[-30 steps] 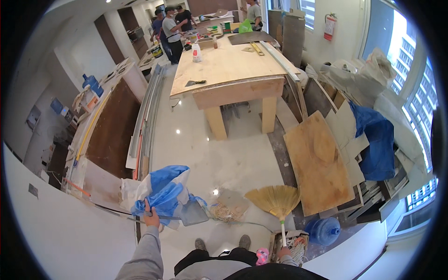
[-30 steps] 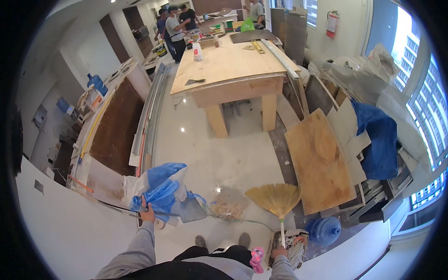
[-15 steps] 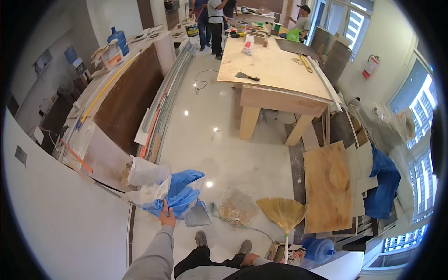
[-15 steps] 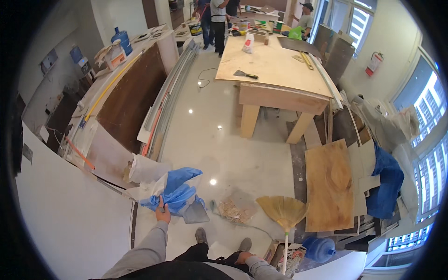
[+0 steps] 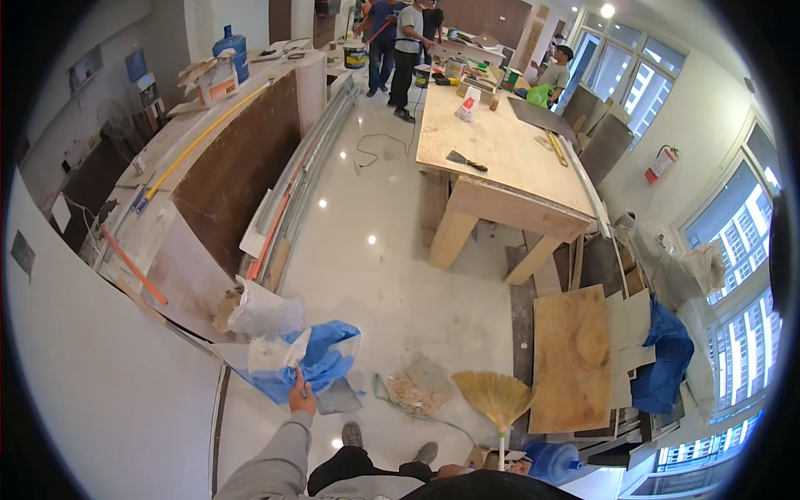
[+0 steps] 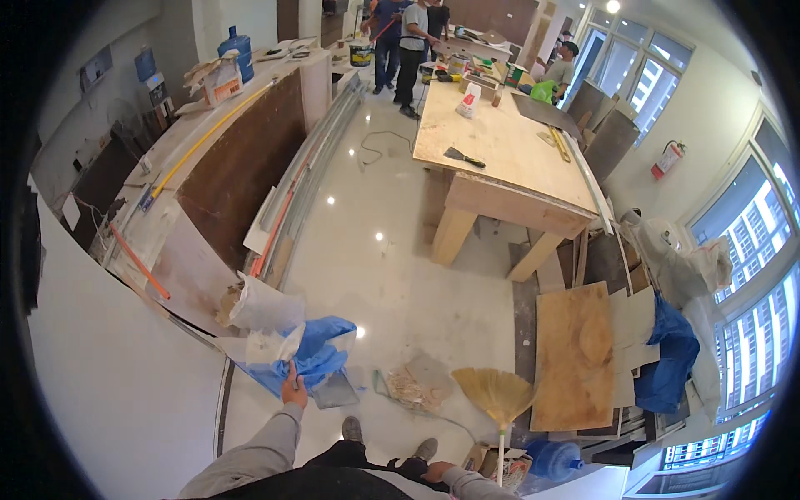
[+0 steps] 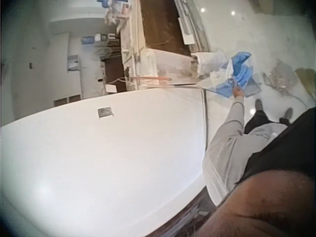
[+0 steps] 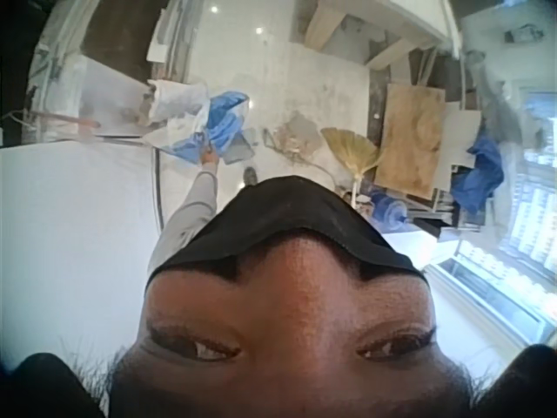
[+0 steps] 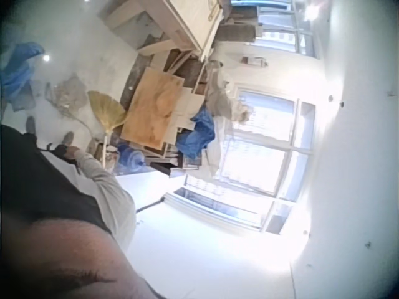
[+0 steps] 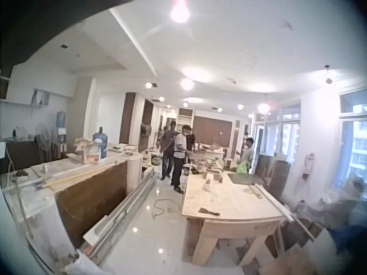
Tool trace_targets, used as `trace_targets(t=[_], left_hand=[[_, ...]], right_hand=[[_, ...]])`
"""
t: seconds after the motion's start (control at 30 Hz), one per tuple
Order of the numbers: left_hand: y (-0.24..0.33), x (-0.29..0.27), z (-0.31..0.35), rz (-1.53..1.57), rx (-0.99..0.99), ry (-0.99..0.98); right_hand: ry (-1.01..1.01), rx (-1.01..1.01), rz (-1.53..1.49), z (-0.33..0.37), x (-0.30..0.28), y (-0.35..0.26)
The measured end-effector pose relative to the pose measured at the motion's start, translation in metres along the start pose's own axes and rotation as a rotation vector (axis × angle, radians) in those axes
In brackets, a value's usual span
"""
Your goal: The person sweeps debris on the floor using a broom and dustpan, then empties the collected debris into a blue plastic bag. The person also picks up a piece of wood and places it into the bag.
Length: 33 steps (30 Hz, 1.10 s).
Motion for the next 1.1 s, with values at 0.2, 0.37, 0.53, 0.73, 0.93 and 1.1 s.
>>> trace_targets(t=[0.2, 0.37, 0.53, 0.73, 0.93, 1.1], left_hand=[[0.005, 0.0, 0.005, 0.053, 0.133, 0.155], [0.037, -0.021, 0.03, 0.13, 0.204, 0.283], [0.053, -0.006, 0.05, 0.273, 0.119, 0.215], [0.013, 0.076, 0.043, 0.143, 0.101, 0.131], [-0.043, 0.145, 0.026, -0.061, 0.123, 0.116], [-0.061, 0.2, 0.004, 0.2, 0.044, 0.108]], right_hand=[[-0.115, 0.009, -0.086, -0.025, 0.008, 0.013], [-0.074, -0.136, -0.1, -0.019, 0.012, 0.02], [-0.284, -0.005, -0.326, 0.013, 0.055, 0.079], [-0.154, -0.142, -0.453, -0.018, 0.046, 0.117], [0.521, 0.05, -0.641, -0.163, -0.017, 0.166], [0.523, 0.178, -0.487, -0.329, -0.027, 0.238]])
Point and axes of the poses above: each hand's wrist, its own z-axis away from the middle knuckle, its own x-axis out of the palm, y = z × x, the point moved 8 cm from there along -z, towards the middle knuckle, and after that the axes turned 5 degrees about x, right-handed, at the moved point
